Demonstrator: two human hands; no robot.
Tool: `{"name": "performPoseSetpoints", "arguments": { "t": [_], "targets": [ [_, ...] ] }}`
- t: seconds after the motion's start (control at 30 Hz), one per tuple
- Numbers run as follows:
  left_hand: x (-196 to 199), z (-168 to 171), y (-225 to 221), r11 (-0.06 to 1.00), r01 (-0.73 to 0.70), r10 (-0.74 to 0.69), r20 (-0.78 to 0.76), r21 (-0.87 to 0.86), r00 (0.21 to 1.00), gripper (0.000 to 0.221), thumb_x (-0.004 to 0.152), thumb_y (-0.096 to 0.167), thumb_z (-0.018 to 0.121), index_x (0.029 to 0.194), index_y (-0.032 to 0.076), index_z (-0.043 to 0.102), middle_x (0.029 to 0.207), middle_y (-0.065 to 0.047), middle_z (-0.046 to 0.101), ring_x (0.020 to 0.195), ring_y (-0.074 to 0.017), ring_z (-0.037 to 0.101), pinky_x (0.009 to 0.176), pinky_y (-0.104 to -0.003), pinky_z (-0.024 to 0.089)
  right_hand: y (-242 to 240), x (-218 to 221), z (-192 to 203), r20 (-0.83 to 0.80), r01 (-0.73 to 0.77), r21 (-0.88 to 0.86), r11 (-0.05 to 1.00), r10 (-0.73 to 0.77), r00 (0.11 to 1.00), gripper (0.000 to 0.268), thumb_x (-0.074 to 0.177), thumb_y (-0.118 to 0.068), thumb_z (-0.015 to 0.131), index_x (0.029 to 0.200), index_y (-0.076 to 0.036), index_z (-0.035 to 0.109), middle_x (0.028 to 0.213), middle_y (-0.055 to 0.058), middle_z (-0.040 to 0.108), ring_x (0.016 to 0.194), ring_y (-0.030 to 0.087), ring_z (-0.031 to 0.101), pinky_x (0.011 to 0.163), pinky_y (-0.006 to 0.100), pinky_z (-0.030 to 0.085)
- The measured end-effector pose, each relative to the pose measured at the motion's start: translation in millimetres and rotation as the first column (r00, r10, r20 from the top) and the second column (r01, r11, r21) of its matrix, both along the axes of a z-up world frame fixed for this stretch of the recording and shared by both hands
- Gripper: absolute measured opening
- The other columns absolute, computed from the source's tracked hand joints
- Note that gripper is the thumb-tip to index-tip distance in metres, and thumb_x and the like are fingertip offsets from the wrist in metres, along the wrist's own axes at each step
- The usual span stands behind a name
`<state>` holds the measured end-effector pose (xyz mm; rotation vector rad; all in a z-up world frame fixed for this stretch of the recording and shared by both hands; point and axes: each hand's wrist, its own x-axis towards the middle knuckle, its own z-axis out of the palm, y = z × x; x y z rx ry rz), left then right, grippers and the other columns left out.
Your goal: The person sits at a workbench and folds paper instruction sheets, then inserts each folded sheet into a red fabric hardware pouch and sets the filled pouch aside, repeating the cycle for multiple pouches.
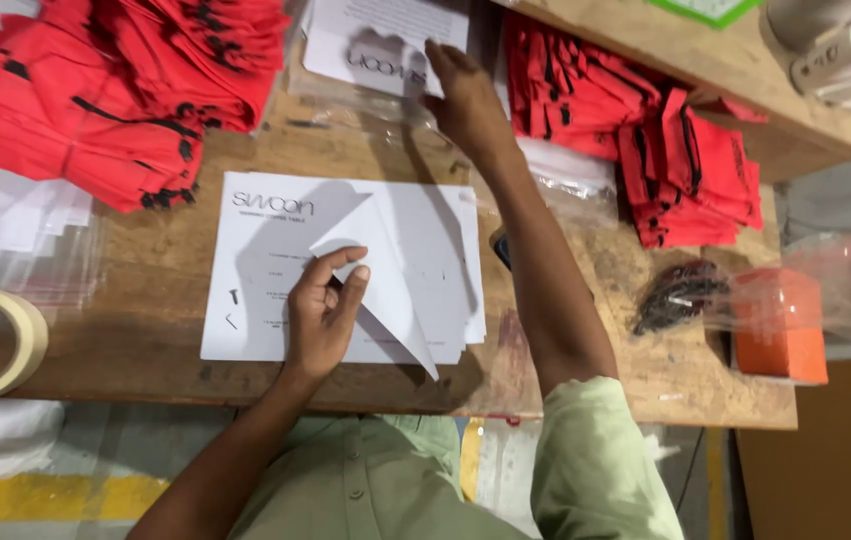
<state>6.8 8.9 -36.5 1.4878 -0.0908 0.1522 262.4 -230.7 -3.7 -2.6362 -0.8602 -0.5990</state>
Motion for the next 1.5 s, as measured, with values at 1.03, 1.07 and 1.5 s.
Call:
{"name": "performPoseSetpoints", "arguments": {
  "t": [1.03, 1.07, 1.5],
  "targets": [
    [1, 5, 42, 0.863, -0.393, 0.356, -0.167, -0.319, 0.919, 0.029, 0.1, 0.001, 0.07, 0.129, -0.001, 0.068, 0.128, -0.008, 0.067, 0.114, -0.0136, 0.059, 0.101, -0.029, 0.05, -7, -269, 49, -0.398, 0.075, -0.146, 0.986, -0.128, 0.908, 0.048, 0.06, 0.008, 0.079, 0.101, -0.018, 0.079, 0.133, 0.012, 0.049, 0.13, 0.041, 0.039, 0.104, 0.046, 0.041],
    [-1, 22, 53, 0.867, -0.39, 0.351, -0.176, -0.312, 0.92, 0.029, 0.1, 0.001, 0.07, 0.129, -0.001, 0.068, 0.128, -0.008, 0.067, 0.114, -0.0136, 0.059, 0.101, -0.029, 0.05, -12, -276, 43, -0.409, 0.08, -0.144, 0.986, -0.133, 0.903, 0.048, 0.06, 0.008, 0.079, 0.101, -0.018, 0.079, 0.133, 0.012, 0.049, 0.13, 0.041, 0.039, 0.104, 0.046, 0.041],
    [-3, 157, 71, 0.879, -0.107, -0.06, 0.329, 0.465, 0.942, 0.046, 0.086, -0.007, 0.061, 0.132, -0.006, 0.063, 0.119, -0.02, 0.066, 0.108, -0.0291, 0.067, 0.096, -0.037, 0.052, -40, -295, 2, -0.364, 0.1, 0.444, 0.89, 0.077, 0.928, 0.033, 0.08, 0.017, 0.071, 0.102, -0.007, 0.07, 0.161, 0.018, 0.022, 0.154, 0.047, 0.034, 0.103, 0.046, 0.058]
  ]
}}
